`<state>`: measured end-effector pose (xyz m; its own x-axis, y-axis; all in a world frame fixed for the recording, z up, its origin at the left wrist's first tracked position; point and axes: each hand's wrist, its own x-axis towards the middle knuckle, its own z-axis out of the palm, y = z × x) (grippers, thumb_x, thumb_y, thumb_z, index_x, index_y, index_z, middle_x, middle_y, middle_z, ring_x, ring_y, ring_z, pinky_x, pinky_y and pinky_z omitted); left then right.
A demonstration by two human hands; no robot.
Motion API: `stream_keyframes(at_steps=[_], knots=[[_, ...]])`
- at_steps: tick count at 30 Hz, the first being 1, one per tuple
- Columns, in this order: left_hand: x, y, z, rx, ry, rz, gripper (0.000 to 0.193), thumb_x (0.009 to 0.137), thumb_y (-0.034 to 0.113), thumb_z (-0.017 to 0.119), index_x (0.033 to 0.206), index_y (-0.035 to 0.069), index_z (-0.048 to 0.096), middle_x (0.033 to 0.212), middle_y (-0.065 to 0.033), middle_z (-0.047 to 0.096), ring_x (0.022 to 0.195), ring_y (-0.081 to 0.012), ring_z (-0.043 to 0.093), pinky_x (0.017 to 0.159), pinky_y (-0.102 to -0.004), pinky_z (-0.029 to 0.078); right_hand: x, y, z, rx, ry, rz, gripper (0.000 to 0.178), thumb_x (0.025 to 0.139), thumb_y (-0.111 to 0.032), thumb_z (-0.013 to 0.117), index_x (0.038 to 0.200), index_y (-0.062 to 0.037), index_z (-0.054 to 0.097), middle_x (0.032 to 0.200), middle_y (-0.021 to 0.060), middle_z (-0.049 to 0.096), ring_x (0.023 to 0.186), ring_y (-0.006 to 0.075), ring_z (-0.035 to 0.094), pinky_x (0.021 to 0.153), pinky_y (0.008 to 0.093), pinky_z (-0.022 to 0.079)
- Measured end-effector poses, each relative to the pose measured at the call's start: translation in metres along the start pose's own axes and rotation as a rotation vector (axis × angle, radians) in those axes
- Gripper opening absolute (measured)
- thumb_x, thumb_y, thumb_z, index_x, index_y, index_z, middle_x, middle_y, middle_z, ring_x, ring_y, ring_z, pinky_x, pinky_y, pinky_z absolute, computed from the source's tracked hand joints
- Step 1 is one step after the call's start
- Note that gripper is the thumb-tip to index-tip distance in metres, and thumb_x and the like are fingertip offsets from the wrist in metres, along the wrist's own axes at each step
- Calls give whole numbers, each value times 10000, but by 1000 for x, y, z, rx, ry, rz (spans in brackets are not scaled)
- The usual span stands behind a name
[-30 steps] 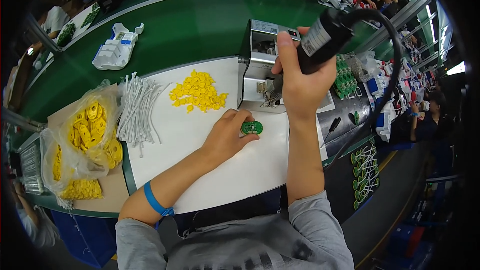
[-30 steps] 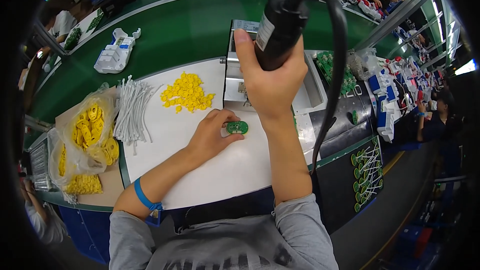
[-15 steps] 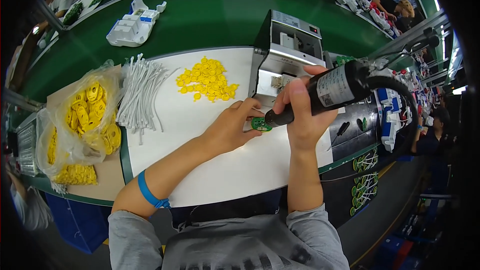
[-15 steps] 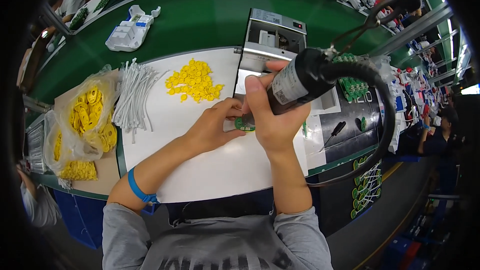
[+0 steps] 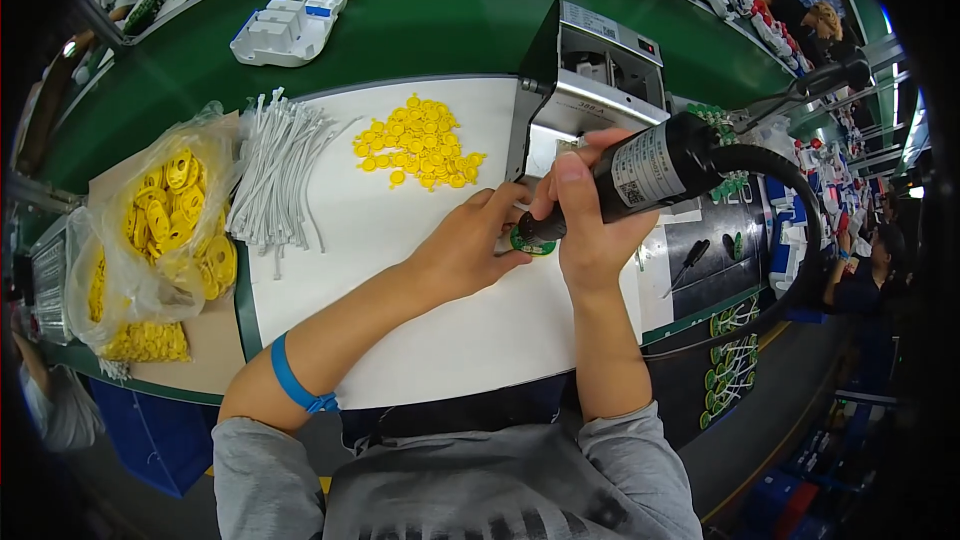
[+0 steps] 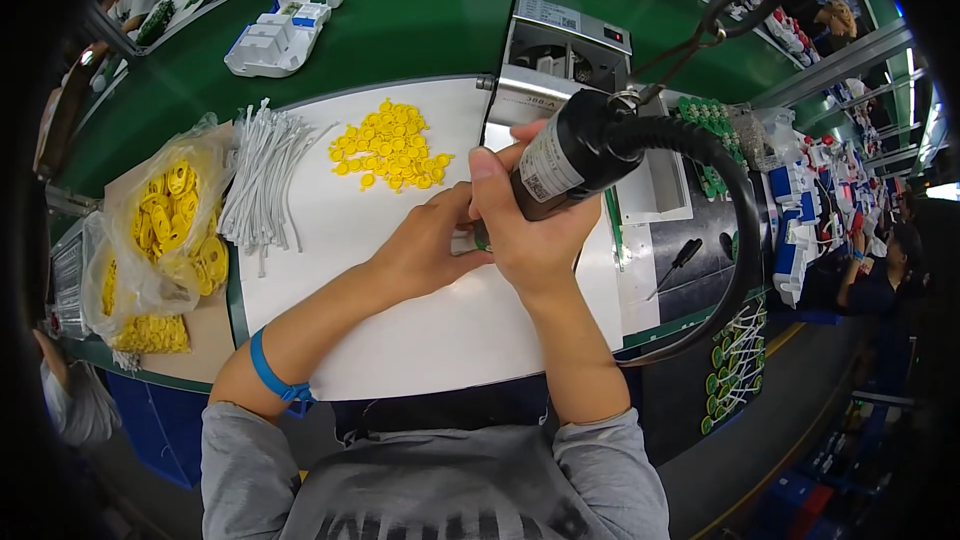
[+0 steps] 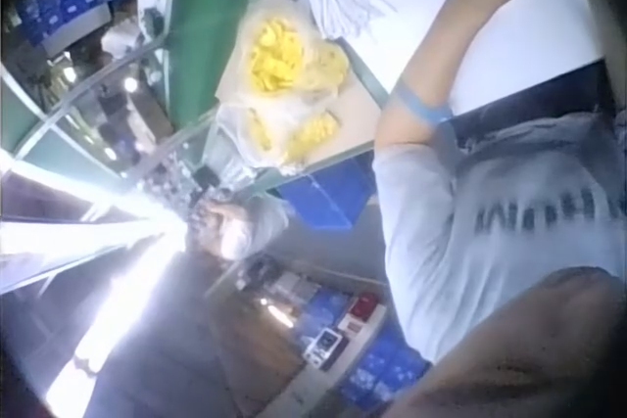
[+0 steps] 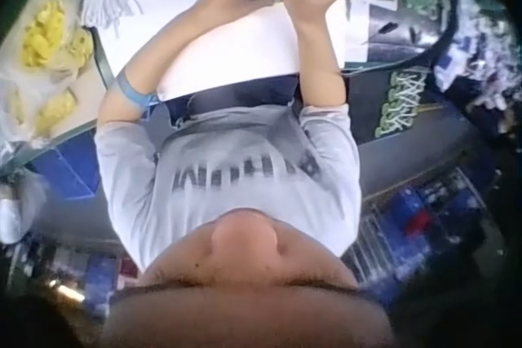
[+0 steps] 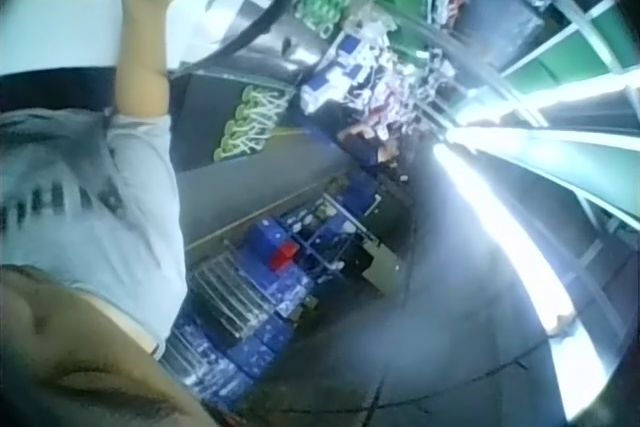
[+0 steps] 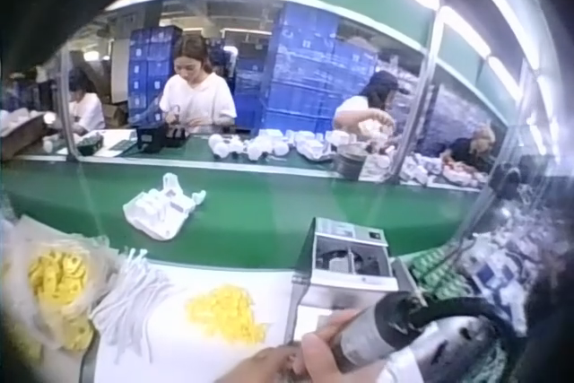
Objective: The person assembles electronic components onto green circuit boards by attaching yellow plastic parts with screws using an electric screwdriver.
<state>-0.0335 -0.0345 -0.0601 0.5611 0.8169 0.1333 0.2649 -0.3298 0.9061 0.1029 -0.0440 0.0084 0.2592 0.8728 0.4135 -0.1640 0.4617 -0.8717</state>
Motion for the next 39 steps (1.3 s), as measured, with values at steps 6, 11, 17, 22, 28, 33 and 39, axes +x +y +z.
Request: stream_keyframes(at_steps=[6, 11, 17, 22, 28, 33, 39], knots=[[1, -14, 6, 59, 21, 32, 598, 762, 113, 833, 1221, 49, 456, 1102, -222, 643, 1013, -387, 649, 855, -442, 554, 0, 9, -3, -58, -255, -3, 240, 846, 65, 684, 1009, -17, 529, 776, 79, 607, 562, 144, 583, 523, 288, 501], [2, -6, 8, 52, 10, -6, 601, 760, 125, 835, 1212, 21, 453, 1104, -227, 640, 1019, -406, 647, 859, -454, 549, 3, 3, -5, -17, -319, 46, 249, 831, 63, 703, 975, -30, 522, 773, 79, 616, 567, 131, 579, 530, 271, 494], [1, 15, 9, -1, -17, -74, 556, 782, 82, 813, 1199, 2, 453, 1133, -211, 636, 1087, -380, 640, 920, -419, 544, 6, -11, -23, 76, -147, 106, 367, 901, -88, 701, 1189, 9, 495, 814, 93, 618, 649, 182, 629, 640, 314, 527], [-4, 20, 8, 82, 46, 188, 532, 796, 82, 805, 1249, 19, 533, 1174, -160, 635, 1066, -292, 630, 922, -363, 539, 6, -34, -63, 0, -47, 25, 401, 932, -54, 707, 1269, -18, 492, 1004, 54, 641, 916, 136, 630, 853, 270, 497], [-8, 39, 5, 96, 198, 250, 554, 750, -18, 708, 1281, 26, 558, 1117, -145, 560, 1051, -276, 598, 931, -327, 507, -9, -30, -113, -358, 132, -19, 344, 887, -73, 763, 1174, -3, 587, 1099, 49, 627, 998, 121, 599, 895, 263, 460], [18, 33, 0, -285, 292, 144, 405, 784, -38, 680, 1186, -11, 638, 1239, -124, 559, 1184, -224, 546, 1022, -314, 437, 7, -30, -131, -39, 57, 65, 257, 880, -88, 775, 1027, 20, 594, 1243, 106, 611, 1209, 177, 548, 1044, 324, 400], [44, 58, 8, -932, 180, -155, 435, 883, -32, 498, 1316, -38, 540, 1409, -164, 540, 1315, -267, 518, 1154, -441, 382, 18, -57, -156, -132, -15, 317, 217, 887, -77, 753, 800, -49, 557, 1132, 139, 670, 1443, 270, 413, 1102, 349, 302]])
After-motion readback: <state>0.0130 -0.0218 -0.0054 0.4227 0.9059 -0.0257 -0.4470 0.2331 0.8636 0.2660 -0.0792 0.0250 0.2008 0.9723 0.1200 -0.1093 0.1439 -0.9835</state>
